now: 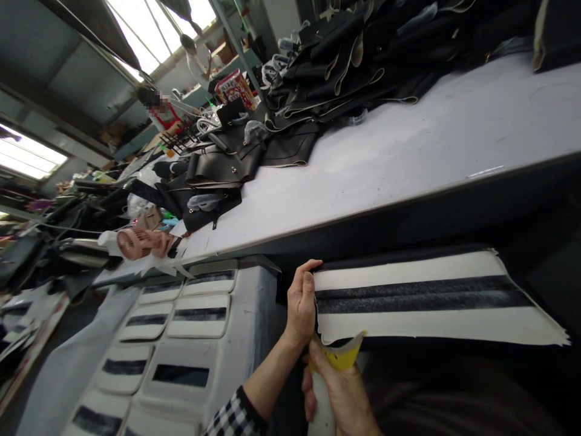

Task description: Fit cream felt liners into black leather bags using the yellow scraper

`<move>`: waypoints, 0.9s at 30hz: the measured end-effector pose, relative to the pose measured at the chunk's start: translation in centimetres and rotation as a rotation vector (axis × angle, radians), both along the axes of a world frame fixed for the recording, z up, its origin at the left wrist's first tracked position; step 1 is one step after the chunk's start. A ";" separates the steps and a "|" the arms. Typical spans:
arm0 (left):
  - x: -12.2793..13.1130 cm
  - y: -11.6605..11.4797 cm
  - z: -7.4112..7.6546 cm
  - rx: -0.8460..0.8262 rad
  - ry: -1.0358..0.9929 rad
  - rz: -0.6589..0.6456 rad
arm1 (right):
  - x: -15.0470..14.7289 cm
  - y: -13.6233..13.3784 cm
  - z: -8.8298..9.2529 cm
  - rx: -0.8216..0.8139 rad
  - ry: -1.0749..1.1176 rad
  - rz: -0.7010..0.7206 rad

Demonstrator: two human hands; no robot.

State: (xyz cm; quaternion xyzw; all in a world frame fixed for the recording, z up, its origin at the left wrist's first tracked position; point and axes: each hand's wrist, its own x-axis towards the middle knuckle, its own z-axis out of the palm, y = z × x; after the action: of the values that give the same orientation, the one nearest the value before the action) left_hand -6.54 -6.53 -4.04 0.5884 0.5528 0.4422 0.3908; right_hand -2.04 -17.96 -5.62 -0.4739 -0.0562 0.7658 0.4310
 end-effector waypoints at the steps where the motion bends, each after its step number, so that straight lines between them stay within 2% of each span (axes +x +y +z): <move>1: 0.0 0.0 0.0 -0.001 0.002 0.003 | 0.1 0.0 0.0 -0.008 0.001 0.007; 10: 0.2 0.1 0.2 -0.024 0.007 0.026 | 1.3 0.5 0.4 -0.080 0.006 0.108; 18: 0.3 0.2 0.2 -0.049 0.018 0.039 | 2.7 1.7 1.4 -0.127 0.099 0.197; 27: 1.2 0.5 0.3 -0.038 0.076 0.100 | 3.1 1.3 0.1 -0.164 0.072 0.188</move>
State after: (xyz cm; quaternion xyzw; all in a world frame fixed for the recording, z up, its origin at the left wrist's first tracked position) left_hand -5.35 -6.00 -3.77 0.5687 0.6042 0.4279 0.3583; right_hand 1.02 -16.66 -5.50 -0.4724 -0.0222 0.8214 0.3188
